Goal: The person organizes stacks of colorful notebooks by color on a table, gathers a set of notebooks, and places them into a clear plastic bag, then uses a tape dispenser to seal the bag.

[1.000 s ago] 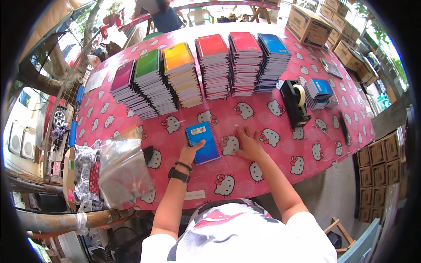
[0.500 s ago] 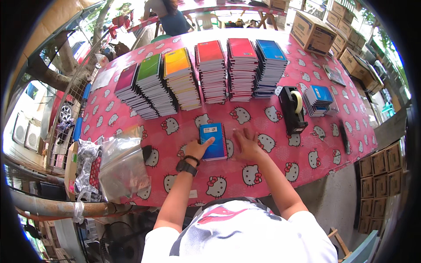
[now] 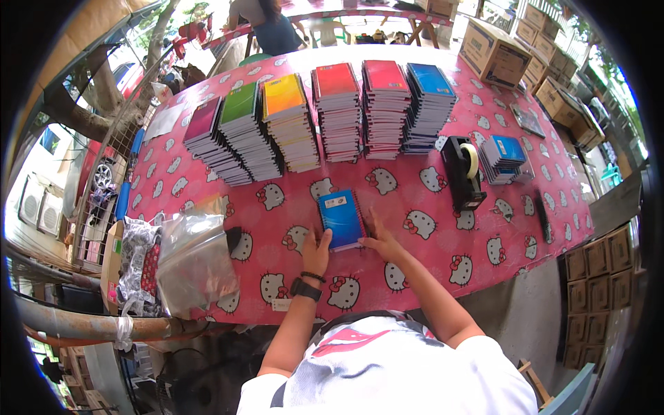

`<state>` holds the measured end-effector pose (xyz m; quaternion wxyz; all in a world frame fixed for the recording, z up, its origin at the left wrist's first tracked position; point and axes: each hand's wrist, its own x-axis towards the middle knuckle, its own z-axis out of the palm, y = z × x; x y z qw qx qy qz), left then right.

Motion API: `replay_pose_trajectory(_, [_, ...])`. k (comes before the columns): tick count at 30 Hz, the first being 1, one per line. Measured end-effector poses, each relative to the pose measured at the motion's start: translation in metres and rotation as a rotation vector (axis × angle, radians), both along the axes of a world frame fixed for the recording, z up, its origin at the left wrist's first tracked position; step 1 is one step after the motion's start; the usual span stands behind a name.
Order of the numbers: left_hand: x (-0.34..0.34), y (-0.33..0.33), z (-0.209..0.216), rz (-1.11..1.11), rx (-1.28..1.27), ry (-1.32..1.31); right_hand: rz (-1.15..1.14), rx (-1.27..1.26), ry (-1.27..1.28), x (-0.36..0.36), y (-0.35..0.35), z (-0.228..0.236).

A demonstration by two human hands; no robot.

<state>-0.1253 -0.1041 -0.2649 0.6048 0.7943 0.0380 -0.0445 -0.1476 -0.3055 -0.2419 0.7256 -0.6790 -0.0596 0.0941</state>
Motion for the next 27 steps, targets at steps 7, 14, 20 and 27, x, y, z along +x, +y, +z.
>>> replay_pose_trajectory(7, [-0.003,-0.005,0.009,-0.018,-0.359,-0.095,-0.102,-0.285,-0.118,-0.011,0.025,-0.016])
replay_pose_trajectory(14, [-0.018,-0.024,0.009,0.082,-0.327,-0.196,-0.264,-0.356,-0.038,-0.012,0.035,0.011])
replay_pose_trajectory(20, [-0.011,-0.029,-0.009,0.144,-0.247,-0.198,-0.343,-0.555,-0.117,-0.01,0.038,0.006])
replay_pose_trajectory(27, [-0.037,0.006,0.04,0.134,-0.088,-0.384,0.003,-0.566,-0.288,-0.06,-0.012,0.071])
